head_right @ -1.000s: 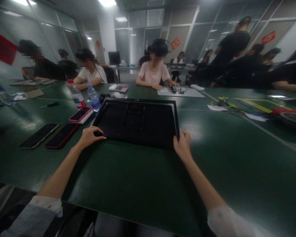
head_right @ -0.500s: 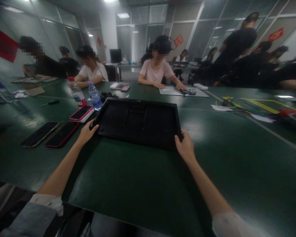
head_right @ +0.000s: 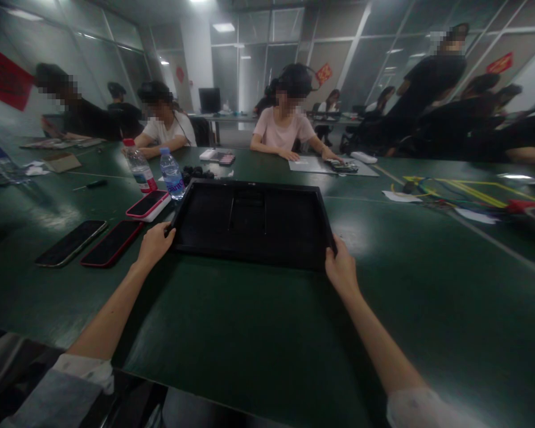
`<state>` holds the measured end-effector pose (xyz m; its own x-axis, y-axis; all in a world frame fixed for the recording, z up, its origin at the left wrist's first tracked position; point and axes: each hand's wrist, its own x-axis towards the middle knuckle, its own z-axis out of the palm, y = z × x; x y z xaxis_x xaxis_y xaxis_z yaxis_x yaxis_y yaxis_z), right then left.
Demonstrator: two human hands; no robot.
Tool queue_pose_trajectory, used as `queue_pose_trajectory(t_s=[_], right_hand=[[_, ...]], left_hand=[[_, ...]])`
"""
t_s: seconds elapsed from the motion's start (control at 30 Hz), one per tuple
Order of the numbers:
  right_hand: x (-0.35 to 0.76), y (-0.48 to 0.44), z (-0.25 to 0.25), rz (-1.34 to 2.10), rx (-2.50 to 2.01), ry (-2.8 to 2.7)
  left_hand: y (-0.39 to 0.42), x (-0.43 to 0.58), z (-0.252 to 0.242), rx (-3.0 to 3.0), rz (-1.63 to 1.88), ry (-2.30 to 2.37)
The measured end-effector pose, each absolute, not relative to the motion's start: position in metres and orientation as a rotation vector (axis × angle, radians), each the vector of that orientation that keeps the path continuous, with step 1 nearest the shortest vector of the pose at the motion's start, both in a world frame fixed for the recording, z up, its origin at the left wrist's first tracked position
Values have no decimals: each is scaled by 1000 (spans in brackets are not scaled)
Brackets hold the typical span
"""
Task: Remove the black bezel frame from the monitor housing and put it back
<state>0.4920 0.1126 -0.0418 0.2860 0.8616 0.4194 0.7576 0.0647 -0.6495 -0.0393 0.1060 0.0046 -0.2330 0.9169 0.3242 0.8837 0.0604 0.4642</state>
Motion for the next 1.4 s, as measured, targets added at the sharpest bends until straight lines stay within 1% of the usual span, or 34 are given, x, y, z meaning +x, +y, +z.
queue_pose_trajectory(t_s=[0.2, 0.47, 0.77, 0.87, 1.0, 1.13, 1.3, 1.4], right_hand=[[492, 114, -41, 144, -1650, -1503], [503, 128, -50, 254, -1563, -1490], [500, 139, -51, 263, -1541, -1321], [502, 140, -50, 292, -1596, -1295], [504, 144, -50, 218, -1685, -1361], [503, 145, -50, 128, -1690, -1436], [505, 141, -48, 134, -1705, -1446], [508, 139, -45, 106, -1715, -1455]], left_hand=[[107, -39, 2, 1886, 916, 2244], [106, -36, 2, 1844, 907, 2238], [112, -38, -1, 1712, 989, 2220], [111, -40, 0, 1726, 935, 2236], [108, -35, 2, 1777, 810, 2318], [107, -30, 7, 1747, 707, 2398], [107, -36, 14, 1675, 668, 2380], [102, -40, 19, 1662, 553, 2402]])
